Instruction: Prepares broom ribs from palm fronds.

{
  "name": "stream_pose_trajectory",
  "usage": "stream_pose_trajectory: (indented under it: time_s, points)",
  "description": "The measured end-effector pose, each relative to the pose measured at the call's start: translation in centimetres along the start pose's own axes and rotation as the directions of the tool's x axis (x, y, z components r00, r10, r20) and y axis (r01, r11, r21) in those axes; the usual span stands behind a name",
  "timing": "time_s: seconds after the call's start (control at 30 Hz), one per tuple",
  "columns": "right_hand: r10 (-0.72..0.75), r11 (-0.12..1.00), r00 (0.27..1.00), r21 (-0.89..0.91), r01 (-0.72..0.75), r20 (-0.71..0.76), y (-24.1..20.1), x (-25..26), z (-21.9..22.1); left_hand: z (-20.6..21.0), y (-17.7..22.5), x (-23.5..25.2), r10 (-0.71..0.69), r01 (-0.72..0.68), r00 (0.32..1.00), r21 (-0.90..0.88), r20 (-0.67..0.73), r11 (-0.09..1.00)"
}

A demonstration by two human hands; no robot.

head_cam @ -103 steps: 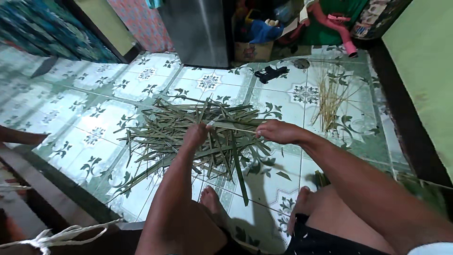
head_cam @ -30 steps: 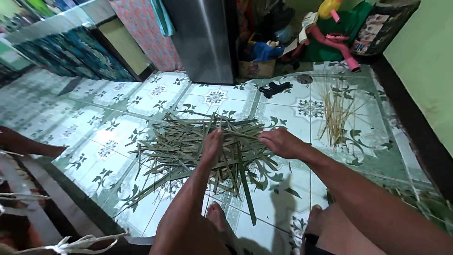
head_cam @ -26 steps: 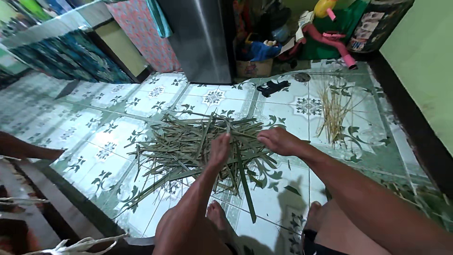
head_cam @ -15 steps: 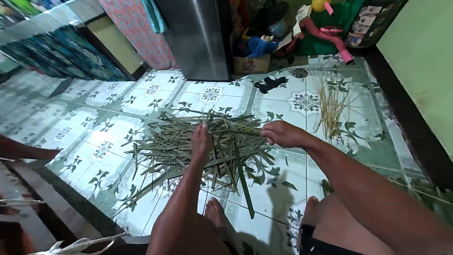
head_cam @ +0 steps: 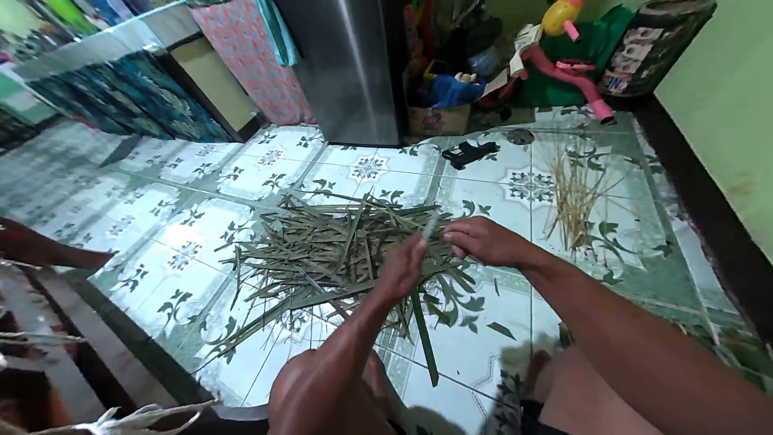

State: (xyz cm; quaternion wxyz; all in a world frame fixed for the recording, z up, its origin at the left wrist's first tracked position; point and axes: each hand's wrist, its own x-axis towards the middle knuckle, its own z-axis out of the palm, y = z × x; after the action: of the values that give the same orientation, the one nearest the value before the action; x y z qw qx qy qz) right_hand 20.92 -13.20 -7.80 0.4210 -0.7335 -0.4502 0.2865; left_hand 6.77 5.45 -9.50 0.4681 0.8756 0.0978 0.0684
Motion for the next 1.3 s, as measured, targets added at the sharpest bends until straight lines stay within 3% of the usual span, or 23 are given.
stream_pose_trajectory:
  time_s: [0.07,0.17,0.2,0.33,0.43,0.47,0.53,0.6,0.7,0.8,0.87,1.0,1.07,1.13,1.2,1.23,1.3]
  points:
    - [0.005,1.0,1.0,-0.023,-0.005,-0.008,-0.1,-0.3,-0.3,-0.8,0.0,-0.1,-0.008,0.01,0.999,0.027,-0.048,1.0]
    - [0.027,0.999,1.0,-0.041,-0.026,0.003,0.0,-0.9,-0.8,-3.9,-3.7,1.8,-0.114,0.099,0.947,-0.067,-0.3,0.993]
    - [0.031,0.999,0.999,-0.036,-0.031,-0.005,0.0,-0.9,-0.9,-3.8,-4.0,2.0,-0.125,0.106,0.94,-0.074,-0.319,0.992]
    - [0.056,0.998,0.996,0.008,-0.056,-0.072,0.0,-0.8,-0.9,-0.2,-1.9,0.2,-0.118,0.104,0.982,-0.101,-0.148,0.989]
    - [0.091,0.994,0.99,0.076,-0.083,-0.111,0.1,-0.7,-0.9,-1.2,-3.4,1.1,-0.227,0.127,0.94,-0.357,-0.255,0.926]
    - [0.1,0.993,0.988,0.07,-0.093,-0.116,0.3,-0.7,-1.0,-1.8,-3.3,1.3,-0.23,0.116,0.927,-0.356,-0.298,0.927]
    - [0.112,0.994,0.986,0.003,-0.112,-0.122,0.9,-0.3,-1.2,-2.0,-2.2,1.0,-0.093,0.045,0.946,-0.157,-0.31,0.987]
    - [0.12,0.991,0.987,-0.051,-0.127,-0.109,0.9,0.0,-1.0,-0.4,-0.4,0.1,0.085,-0.069,0.983,0.105,-0.162,0.992]
    - [0.089,0.995,0.993,-0.03,-0.092,-0.072,-0.2,0.0,-0.6,0.9,0.9,0.1,0.124,-0.115,0.992,0.202,-0.034,0.973]
    - [0.051,0.996,0.996,-0.066,-0.055,-0.07,-0.3,-0.3,-0.8,-1.0,-1.3,2.1,-0.016,0.021,0.985,0.024,-0.173,0.999]
    - [0.046,0.995,0.996,-0.086,-0.053,-0.074,0.0,-0.3,-1.1,-1.2,-2.3,3.0,-0.031,0.032,0.976,0.005,-0.216,0.999]
    - [0.036,0.996,0.997,-0.081,-0.041,-0.063,0.0,-0.4,-1.0,0.4,-0.4,1.3,0.047,-0.037,0.998,0.206,-0.042,0.978]
    - [0.034,0.991,0.998,-0.128,-0.042,-0.061,0.3,-0.8,-1.3,-2.1,-2.3,1.9,-0.067,0.078,0.988,0.073,-0.138,0.994]
    - [0.032,0.983,0.997,-0.177,-0.045,-0.076,0.6,-1.1,-1.7,-4.8,-4.5,2.9,-0.214,0.171,0.921,-0.155,-0.326,0.973]
    - [0.059,0.976,0.995,-0.203,-0.075,-0.086,0.8,-1.2,-2.0,-5.6,-4.5,3.1,-0.272,0.146,0.876,-0.319,-0.398,0.936]
    - [0.093,0.976,0.992,-0.191,-0.108,-0.086,1.0,-1.2,-1.9,-5.2,-3.9,2.7,-0.246,0.11,0.885,-0.336,-0.394,0.935]
    - [0.177,0.976,0.982,-0.117,-0.183,-0.058,1.0,-1.0,-1.5,-3.4,-2.5,1.6,-0.098,0.047,0.944,-0.164,-0.315,0.985]
